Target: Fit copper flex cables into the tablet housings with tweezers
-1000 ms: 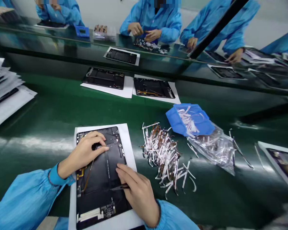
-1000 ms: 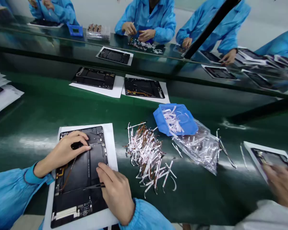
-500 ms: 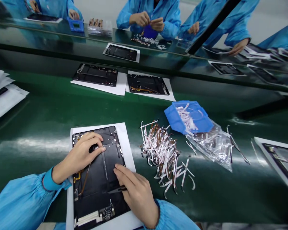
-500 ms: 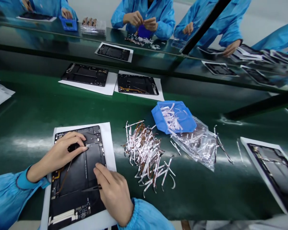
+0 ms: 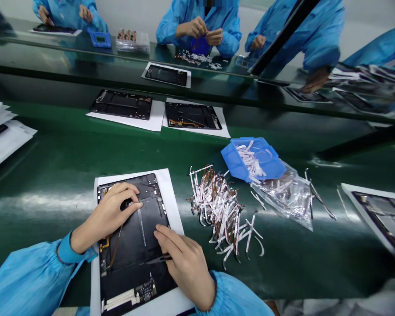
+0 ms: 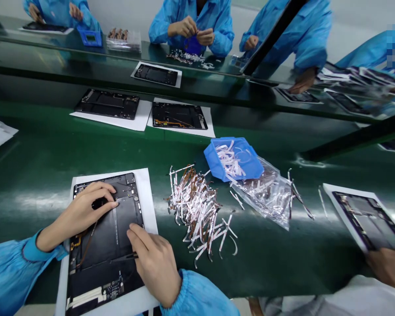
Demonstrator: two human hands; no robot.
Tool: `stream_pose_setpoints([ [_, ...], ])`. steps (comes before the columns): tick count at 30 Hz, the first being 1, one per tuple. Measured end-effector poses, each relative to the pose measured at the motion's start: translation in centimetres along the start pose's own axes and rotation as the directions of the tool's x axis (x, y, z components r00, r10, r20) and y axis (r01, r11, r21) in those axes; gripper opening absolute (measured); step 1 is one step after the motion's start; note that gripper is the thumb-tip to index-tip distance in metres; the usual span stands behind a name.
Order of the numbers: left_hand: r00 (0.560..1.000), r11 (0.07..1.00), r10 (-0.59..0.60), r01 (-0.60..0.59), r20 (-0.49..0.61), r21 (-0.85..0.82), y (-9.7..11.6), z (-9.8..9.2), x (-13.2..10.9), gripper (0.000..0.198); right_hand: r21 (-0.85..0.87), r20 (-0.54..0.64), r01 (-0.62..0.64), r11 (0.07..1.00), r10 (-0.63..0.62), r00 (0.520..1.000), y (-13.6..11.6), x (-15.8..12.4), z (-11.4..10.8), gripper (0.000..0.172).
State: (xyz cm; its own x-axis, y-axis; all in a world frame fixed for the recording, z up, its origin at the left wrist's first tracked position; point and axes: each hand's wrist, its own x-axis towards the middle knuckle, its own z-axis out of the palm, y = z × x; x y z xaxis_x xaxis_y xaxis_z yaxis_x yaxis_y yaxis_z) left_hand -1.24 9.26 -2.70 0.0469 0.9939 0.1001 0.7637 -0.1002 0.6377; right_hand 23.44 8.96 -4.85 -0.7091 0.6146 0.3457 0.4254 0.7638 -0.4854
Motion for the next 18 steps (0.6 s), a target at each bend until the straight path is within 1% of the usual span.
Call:
stream_pose_setpoints([
  [3,1.000,1.000,0.002,-0.002,-0.004,0.012,-0.1,0.1,0.0,0.014,-0.019,-0.015,0.017,1.000,-0.018,1.000,-0.1,0.2,-0.1,0.037],
  [5,1.000,1.000,-0.004,0.005,-0.016,0.023,-0.2,0.2,-0.1,0.009,-0.088,-0.035,0.040,0.995,-0.043,0.998,-0.5,0.1,-0.5,0.029],
  [6,1.000,0.999,-0.011,0.012,-0.023,0.030,-0.3,0.3,-0.2,0.009,-0.144,-0.045,0.051,0.988,-0.058,0.997,-0.8,-0.1,-0.8,0.029],
  [8,0.999,0.999,-0.028,0.029,-0.036,0.043,-0.4,0.4,-0.3,0.015,-0.241,-0.044,0.092,0.966,-0.106,0.993,-1.6,-0.8,-1.4,0.031],
  [10,0.998,0.998,-0.043,0.045,-0.044,0.053,-0.5,0.6,-0.4,0.017,-0.284,-0.013,0.150,0.947,-0.161,0.987,-2.4,-1.5,-1.9,0.031],
  [13,0.997,0.996,-0.058,0.061,-0.056,0.057,-0.5,0.8,-0.5,0.017,-0.308,0.067,0.235,0.922,-0.225,0.972,-3.0,-2.1,-2.1,0.028],
  [15,0.996,0.997,-0.057,0.061,-0.062,0.054,-0.6,0.8,-0.4,0.017,-0.343,0.126,0.270,0.900,-0.241,0.962,-3.1,-1.7,-1.9,0.030],
  [18,0.997,0.998,-0.039,0.042,-0.061,0.039,-0.7,0.8,-0.3,0.020,-0.364,0.183,0.252,0.896,-0.197,0.963,-2.6,0.2,-1.5,0.033],
])
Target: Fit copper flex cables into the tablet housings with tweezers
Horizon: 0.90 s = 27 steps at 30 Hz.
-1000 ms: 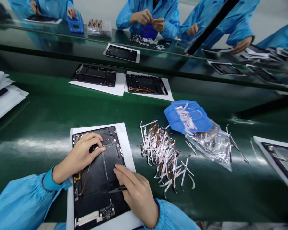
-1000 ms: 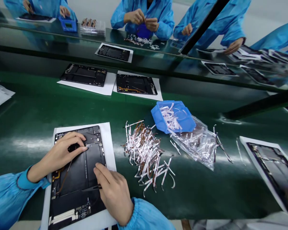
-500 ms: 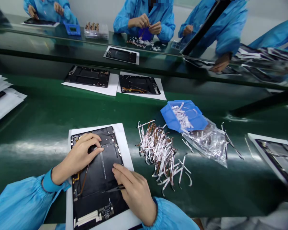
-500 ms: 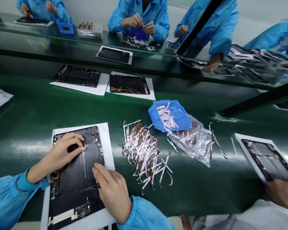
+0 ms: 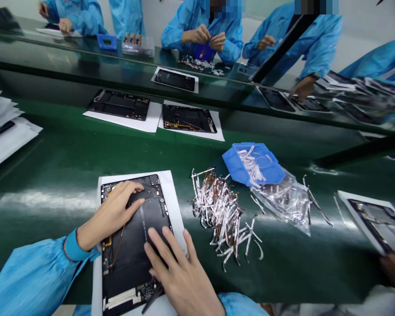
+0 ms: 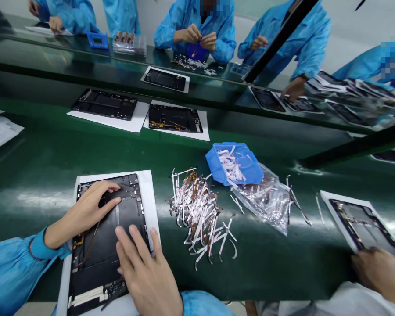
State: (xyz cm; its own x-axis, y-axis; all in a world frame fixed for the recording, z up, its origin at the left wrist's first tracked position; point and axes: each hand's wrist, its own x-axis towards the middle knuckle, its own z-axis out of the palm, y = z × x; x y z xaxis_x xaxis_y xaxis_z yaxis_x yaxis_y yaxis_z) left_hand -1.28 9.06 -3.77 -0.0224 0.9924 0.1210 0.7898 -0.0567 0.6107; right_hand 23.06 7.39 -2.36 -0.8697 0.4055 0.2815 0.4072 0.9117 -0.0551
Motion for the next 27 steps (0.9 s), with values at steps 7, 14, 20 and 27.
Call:
stream_pose_setpoints([
  [7,0.996,0.998,0.039,-0.043,-0.082,-0.041,0.6,-0.5,-0.1,0.023,0.105,0.074,-0.140,0.985,0.133,0.988,2.8,5.8,1.0,0.032],
  [14,0.980,0.999,0.016,-0.006,-0.197,0.054,-0.9,-4.6,1.2,0.024,0.175,-0.009,-0.172,0.970,0.176,0.984,3.5,6.5,2.5,0.028],
  [20,0.999,0.981,-0.025,0.032,-0.037,0.190,-2.8,-4.9,2.5,0.030,0.262,-0.073,-0.047,0.964,0.069,0.995,3.8,6.0,2.8,0.035],
  [27,0.998,0.962,-0.061,0.058,0.003,0.266,-2.5,-4.7,3.2,0.023,0.286,0.031,-0.079,0.955,0.073,0.997,3.6,6.1,2.9,0.058],
])
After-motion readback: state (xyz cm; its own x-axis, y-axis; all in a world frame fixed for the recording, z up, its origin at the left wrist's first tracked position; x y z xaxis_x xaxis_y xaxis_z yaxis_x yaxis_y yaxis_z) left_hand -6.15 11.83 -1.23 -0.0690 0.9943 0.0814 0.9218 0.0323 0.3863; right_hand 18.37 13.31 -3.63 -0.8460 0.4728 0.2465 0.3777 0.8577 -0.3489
